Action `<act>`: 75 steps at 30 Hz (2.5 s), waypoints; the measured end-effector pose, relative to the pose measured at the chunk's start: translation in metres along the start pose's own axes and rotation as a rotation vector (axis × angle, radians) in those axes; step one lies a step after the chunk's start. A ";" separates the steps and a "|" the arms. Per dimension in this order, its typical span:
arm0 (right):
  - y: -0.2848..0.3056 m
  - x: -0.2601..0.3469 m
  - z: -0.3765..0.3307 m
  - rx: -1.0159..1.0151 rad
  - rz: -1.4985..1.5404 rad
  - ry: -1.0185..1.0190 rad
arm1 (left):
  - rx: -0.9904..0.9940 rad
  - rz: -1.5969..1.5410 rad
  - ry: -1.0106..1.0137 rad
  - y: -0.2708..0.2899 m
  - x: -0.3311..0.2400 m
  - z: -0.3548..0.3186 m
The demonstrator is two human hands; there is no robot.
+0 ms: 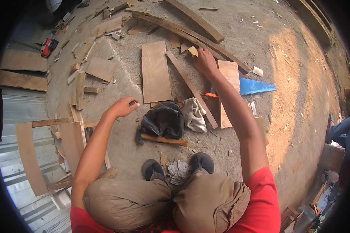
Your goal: The person assembles a wooden chair by attaching the seat and backrest to the frame using a hammer and nails. They repeatedly position and secure wooden pieces, then test fit additional slats.
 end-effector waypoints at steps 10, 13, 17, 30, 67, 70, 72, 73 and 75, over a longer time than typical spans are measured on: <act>-0.122 0.178 -0.073 0.197 -0.025 -0.062 | -0.034 -0.031 0.072 0.000 0.028 -0.016; -0.129 0.191 -0.072 0.191 0.019 -0.113 | -0.103 -0.034 0.083 0.012 0.038 -0.030; -0.123 0.180 -0.053 0.099 0.109 -0.177 | -0.326 0.086 0.037 0.051 0.050 -0.070; -0.067 0.205 -0.013 0.143 0.704 0.138 | -0.895 0.055 0.473 0.053 0.172 -0.291; -0.153 0.733 -0.025 0.292 0.785 0.673 | -2.417 -0.318 0.681 0.012 0.300 -0.605; -0.148 0.731 -0.025 0.198 0.730 0.679 | -2.361 -0.661 0.680 0.001 0.331 -0.593; -0.148 0.732 -0.024 0.187 0.710 0.663 | -2.100 -0.879 0.611 0.003 0.344 -0.560; -0.149 0.735 -0.025 0.194 0.700 0.661 | -2.113 -0.879 0.599 -0.001 0.347 -0.554; -0.151 0.737 -0.026 0.199 0.706 0.662 | -2.025 -0.739 0.596 0.003 0.346 -0.549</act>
Point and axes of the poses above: each hand's wrist, its own z-axis towards the middle knuckle, its own y-axis out of the back of the hand, x = y × z, the point moved 10 cm from there along z, towards the middle knuckle, and after that the axes turned 7 degrees about y, right-handed, at the moved point
